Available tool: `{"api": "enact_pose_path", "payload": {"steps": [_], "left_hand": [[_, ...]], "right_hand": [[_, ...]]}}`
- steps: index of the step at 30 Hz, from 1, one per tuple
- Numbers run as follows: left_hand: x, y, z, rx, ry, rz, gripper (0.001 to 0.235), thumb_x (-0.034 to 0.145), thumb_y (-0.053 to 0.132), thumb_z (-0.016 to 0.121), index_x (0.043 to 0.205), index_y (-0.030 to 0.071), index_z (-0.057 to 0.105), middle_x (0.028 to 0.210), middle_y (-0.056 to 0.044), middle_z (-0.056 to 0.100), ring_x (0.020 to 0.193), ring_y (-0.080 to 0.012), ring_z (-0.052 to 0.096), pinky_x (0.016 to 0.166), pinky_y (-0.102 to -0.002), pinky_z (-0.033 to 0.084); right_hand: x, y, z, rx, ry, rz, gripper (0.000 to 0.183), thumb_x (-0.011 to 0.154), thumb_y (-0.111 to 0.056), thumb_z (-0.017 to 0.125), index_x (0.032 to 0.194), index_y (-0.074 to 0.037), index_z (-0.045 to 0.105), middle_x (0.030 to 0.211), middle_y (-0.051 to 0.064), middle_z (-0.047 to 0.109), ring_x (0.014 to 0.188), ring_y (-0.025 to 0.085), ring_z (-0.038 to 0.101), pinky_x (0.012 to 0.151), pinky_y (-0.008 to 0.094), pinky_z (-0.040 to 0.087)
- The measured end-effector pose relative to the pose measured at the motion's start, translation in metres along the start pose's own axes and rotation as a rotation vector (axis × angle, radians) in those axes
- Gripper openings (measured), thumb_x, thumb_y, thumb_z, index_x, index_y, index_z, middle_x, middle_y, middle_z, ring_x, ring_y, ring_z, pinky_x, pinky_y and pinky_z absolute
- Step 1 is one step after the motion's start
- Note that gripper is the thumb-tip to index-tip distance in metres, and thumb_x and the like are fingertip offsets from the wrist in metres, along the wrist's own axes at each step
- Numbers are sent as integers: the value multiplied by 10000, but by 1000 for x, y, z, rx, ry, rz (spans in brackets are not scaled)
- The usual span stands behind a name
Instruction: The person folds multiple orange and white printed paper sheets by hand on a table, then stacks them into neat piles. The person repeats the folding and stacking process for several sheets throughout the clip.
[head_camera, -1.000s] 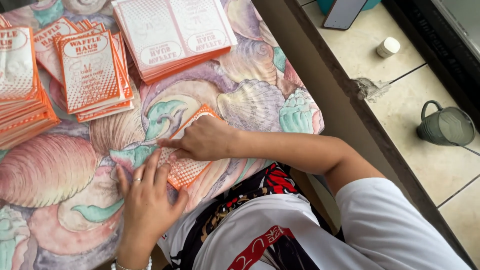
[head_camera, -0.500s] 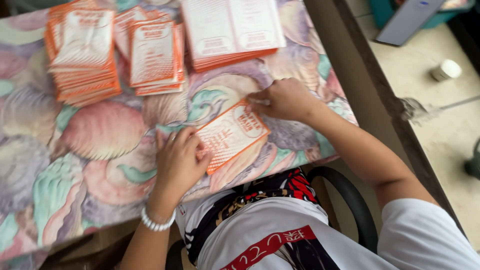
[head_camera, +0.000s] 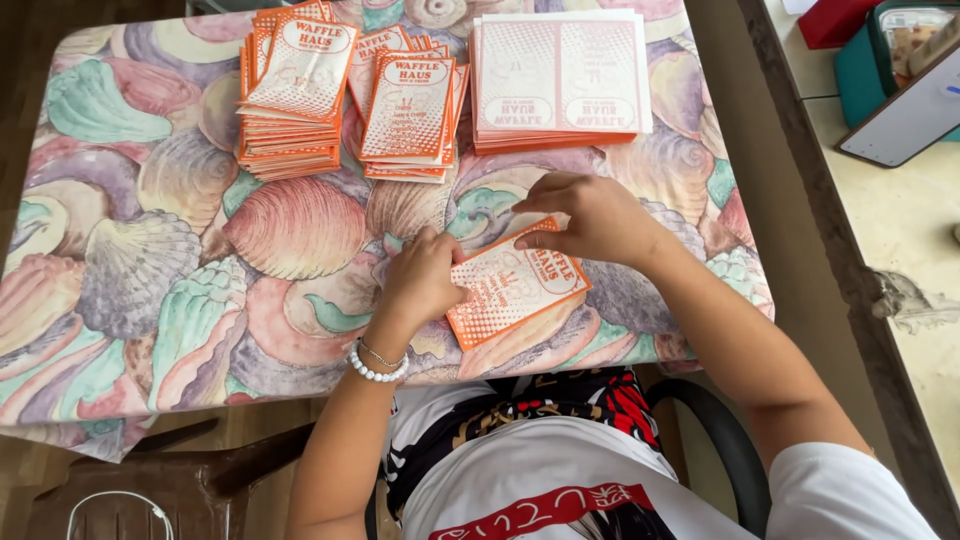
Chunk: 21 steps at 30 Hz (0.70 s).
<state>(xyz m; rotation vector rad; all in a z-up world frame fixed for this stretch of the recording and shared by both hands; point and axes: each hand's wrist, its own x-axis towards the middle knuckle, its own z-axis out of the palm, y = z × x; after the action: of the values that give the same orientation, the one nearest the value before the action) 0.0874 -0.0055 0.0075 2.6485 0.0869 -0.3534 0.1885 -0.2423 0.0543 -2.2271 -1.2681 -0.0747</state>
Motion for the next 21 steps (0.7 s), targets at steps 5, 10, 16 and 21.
{"api": "enact_pose_path", "payload": {"steps": [5, 10, 16, 21], "left_hand": [[-15, -1, -21, -137, 70, 73, 185, 726, 150, 803, 867, 112, 689, 891, -133, 655, 957, -421, 697, 836, -515, 546], [4, -38, -65, -548, 406, 163, 247, 865, 34, 739, 1021, 164, 597, 938, 0, 660, 817, -134, 633, 754, -269, 515], [80, -43, -80, -464, 962, 109, 468, 770, -97, 810, 1063, 102, 504, 869, -110, 751, 762, -236, 770, 574, -340, 553], [84, -22, -61, 268, 963, 95, 256, 798, 46, 811, 983, 24, 635, 1036, -141, 550, 1011, -366, 532, 709, -499, 560]], "right_hand": [[3, 62, -7, -2, 152, 67, 302, 911, -273, 827, 1162, -109, 794, 1041, 105, 747, 969, 356, 725, 815, 455, 576], [28, 111, -9, -358, 309, 3, 353, 879, -208, 900, 1182, -54, 807, 1138, 94, 730, 1015, 301, 660, 749, 429, 567], [44, 89, 12, -442, 105, 0, 266, 1060, -302, 623, 1229, -133, 739, 1192, 39, 753, 1083, 250, 657, 954, 406, 570], [38, 91, 18, -636, 67, -24, 322, 927, -42, 692, 1234, -119, 751, 1186, 11, 729, 1002, 214, 649, 865, 365, 567]]}}
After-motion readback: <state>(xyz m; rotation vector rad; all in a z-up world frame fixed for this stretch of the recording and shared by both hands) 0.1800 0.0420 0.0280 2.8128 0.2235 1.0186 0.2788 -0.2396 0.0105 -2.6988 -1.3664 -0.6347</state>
